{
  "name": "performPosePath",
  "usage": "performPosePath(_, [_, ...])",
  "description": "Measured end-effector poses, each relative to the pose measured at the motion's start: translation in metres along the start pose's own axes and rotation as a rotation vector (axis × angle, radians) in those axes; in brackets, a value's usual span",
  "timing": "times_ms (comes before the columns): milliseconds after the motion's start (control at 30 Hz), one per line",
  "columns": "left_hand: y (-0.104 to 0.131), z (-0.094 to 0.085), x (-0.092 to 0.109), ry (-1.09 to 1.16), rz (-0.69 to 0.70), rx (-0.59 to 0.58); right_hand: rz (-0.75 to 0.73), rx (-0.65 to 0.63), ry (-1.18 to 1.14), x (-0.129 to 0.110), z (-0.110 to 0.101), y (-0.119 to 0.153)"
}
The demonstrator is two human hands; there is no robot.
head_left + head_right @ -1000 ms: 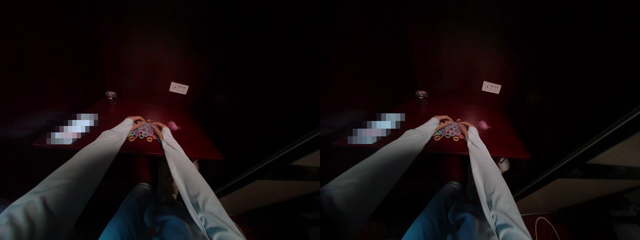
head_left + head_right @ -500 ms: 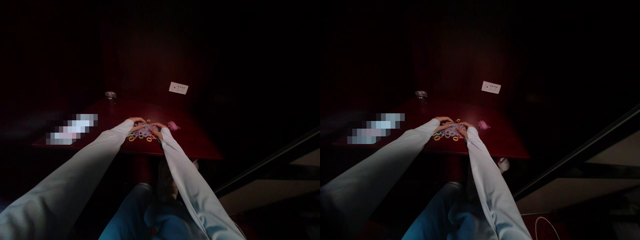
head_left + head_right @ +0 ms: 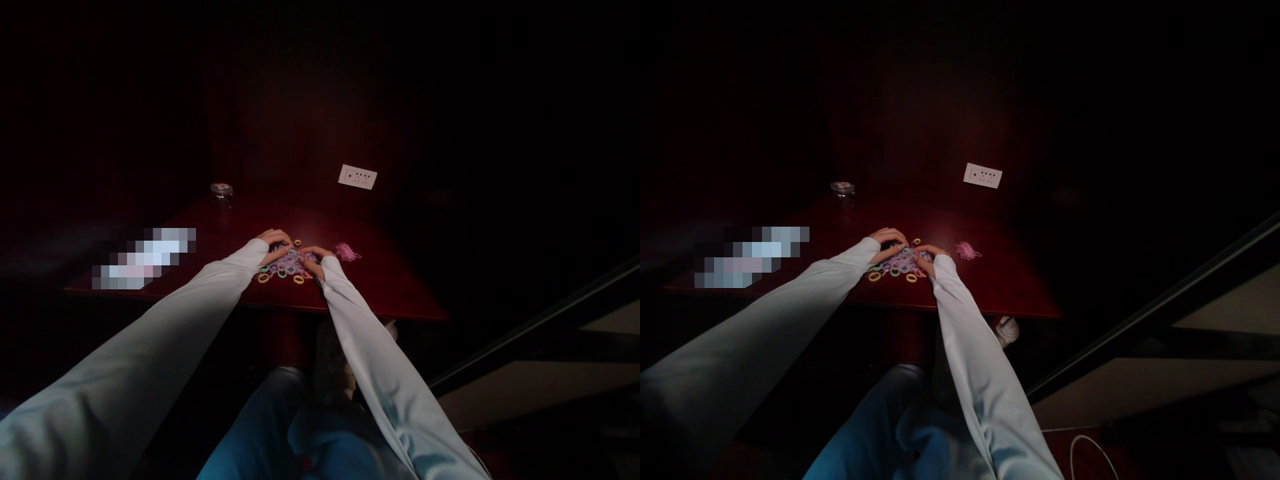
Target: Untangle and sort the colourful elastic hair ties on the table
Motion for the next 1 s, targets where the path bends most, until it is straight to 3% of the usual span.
performPosePath(267, [-0.004, 0.008, -0.007, -0.072, -0.028, -0.007, -0.061, -0.008, 0.101, -0.007, 0.004, -0.003])
performPosePath(567, [-0.009, 0.019, -0.001, -0.139, 0.004, -0.006, -0.130, -0.046, 0.156, -0.024, 0.000, 0.005])
performPosePath(1000, [-0.009, 0.009, -0.008, -0.067, -0.044, 0.062, -0.083, -0.016, 0.130, -0.024, -0.004, 0.007])
Point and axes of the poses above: each hand's wrist, its own y-axis away from the middle knuckle, its own z-axis out of the palm, x = y × z, the point moved 7 cm from there along -y, towards the middle knuckle, and after that the axes turned 1 degree about y, right-handed, at the moved point
